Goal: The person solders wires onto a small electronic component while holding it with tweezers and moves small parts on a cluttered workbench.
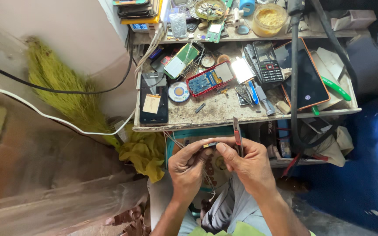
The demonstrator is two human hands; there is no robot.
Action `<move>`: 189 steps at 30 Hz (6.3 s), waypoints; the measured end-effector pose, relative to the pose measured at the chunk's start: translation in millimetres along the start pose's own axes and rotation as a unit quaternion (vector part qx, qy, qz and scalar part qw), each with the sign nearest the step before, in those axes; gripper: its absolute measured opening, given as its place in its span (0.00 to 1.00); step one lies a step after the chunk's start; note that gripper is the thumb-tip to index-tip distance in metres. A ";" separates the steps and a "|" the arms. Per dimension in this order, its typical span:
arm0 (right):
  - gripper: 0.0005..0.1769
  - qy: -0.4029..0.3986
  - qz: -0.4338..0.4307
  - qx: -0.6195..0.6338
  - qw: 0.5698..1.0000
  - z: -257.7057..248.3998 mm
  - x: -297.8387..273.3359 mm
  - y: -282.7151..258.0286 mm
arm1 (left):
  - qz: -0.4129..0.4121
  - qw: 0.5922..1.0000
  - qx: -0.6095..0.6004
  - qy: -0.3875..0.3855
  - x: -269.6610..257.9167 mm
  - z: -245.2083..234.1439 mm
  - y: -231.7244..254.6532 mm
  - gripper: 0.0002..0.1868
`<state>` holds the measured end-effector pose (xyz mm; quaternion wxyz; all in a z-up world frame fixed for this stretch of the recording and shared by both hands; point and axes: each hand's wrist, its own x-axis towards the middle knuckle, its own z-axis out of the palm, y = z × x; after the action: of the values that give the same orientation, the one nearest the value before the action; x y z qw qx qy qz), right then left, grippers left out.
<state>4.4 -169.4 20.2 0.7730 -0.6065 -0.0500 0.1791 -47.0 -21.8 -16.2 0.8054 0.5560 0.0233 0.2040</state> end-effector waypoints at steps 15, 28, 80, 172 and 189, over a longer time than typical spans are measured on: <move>0.15 0.004 0.009 -0.012 1.000 2.1 -16.1 -0.9 | 0.044 0.998 0.045 -0.010 -13.7 1.1 17.1 0.16; 0.17 -0.019 -0.009 -0.063 0.998 5.4 -22.7 -11.2 | 0.044 0.998 0.049 0.009 -11.8 2.1 19.0 0.15; 0.13 0.012 -0.054 -0.087 0.995 11.3 -25.7 -7.7 | 0.055 0.990 0.132 0.013 -19.3 2.5 42.4 0.13; 0.21 -0.125 -0.042 -0.156 0.979 -13.2 26.1 -10.1 | 0.292 0.855 0.408 -0.132 32.6 -19.8 59.8 0.21; 0.16 0.184 -0.391 -0.541 0.721 1.7 27.5 -25.4 | 0.213 0.848 0.410 -0.261 102.1 -36.2 58.1 0.23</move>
<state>35.0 -163.7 41.0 0.3085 -0.8693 -0.2278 -0.3118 19.4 63.9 42.0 0.4177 0.8596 -0.2253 0.1894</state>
